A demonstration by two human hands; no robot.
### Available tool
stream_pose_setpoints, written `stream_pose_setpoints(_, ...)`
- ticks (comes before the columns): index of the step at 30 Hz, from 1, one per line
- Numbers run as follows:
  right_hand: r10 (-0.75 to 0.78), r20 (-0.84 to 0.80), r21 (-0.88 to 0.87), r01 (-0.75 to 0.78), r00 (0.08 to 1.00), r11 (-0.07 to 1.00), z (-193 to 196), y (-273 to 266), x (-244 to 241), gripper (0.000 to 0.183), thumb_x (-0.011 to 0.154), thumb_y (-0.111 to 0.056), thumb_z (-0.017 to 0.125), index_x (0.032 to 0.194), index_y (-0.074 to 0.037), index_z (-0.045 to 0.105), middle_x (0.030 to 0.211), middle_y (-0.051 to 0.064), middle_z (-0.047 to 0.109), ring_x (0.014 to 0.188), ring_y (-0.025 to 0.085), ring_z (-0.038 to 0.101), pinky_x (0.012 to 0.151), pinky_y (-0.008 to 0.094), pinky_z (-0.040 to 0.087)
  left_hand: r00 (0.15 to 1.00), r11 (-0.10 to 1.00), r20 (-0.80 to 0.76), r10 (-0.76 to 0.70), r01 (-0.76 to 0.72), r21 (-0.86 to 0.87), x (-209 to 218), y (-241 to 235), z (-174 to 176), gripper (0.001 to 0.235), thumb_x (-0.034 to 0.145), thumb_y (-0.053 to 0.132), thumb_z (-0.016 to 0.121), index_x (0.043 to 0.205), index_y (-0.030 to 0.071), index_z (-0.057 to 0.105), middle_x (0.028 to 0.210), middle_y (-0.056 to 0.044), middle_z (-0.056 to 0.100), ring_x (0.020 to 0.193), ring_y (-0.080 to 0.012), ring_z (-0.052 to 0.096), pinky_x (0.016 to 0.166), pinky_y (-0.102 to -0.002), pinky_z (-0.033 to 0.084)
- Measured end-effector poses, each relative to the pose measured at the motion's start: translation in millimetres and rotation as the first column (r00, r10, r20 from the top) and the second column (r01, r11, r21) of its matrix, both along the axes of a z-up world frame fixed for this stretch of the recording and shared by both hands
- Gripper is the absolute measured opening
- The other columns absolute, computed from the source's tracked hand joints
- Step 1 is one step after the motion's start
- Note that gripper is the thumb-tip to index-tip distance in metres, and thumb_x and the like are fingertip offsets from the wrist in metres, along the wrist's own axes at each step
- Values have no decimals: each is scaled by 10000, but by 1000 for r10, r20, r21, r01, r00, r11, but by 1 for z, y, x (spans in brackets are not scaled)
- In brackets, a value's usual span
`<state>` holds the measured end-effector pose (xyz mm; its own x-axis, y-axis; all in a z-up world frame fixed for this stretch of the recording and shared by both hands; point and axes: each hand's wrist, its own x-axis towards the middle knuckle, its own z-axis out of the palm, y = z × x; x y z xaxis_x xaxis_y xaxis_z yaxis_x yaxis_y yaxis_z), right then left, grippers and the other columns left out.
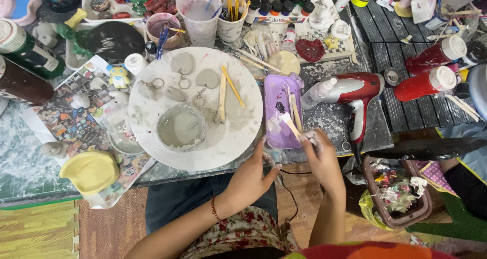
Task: The person paints small clay figurines using a fine brush and white paint. They hold each figurine in one hand and apply paint with the other, occasionally dipping the brush into a container. The workspace contains various art supplies and finished pieces.
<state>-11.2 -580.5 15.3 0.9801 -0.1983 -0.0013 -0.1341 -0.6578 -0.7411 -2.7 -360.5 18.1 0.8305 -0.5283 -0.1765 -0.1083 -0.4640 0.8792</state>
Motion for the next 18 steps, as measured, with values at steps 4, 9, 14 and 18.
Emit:
stream_pose_setpoints(4,35,125,183,-57,991,981,-7,-10,-8,110,1051,-91,558,1035,-9,629,847,22,487,783,108,440,702,258,397,997,988,59,59,-49,-149,-5,-2,-1,749,959,254,667,1484,-99,266,925,-237,668,765,-368,683,658,-450,551)
stream_pose_setpoints(9,-5,135,450,-57,991,891,-19,-10,-16,139,1077,-97,532,1020,-6,621,913,-5,532,860,84,464,761,235,399,997,986,-65,-42,31,-167,-8,-11,-1,489,1070,273,584,1420,-10,394,897,-111,609,613,-176,562,542,-342,487)
stream_pose_setpoints(14,-26,102,666,-49,994,745,-31,11,-24,179,1060,-89,486,1117,-32,646,992,19,626,921,114,565,805,255,472,993,872,28,112,-85,-481,0,-36,-4,380,1014,139,634,1379,44,586,1036,-40,577,676,-93,470,554,-256,416)
stream_pose_setpoints(18,-117,199,661,-45,973,749,-32,23,-29,278,1075,-128,410,1216,-32,630,1136,29,630,1093,105,563,975,242,445,979,807,-16,205,-178,-563,-2,-43,-11,300,998,86,670,1290,31,708,1011,-42,561,718,-102,454,543,-255,374)
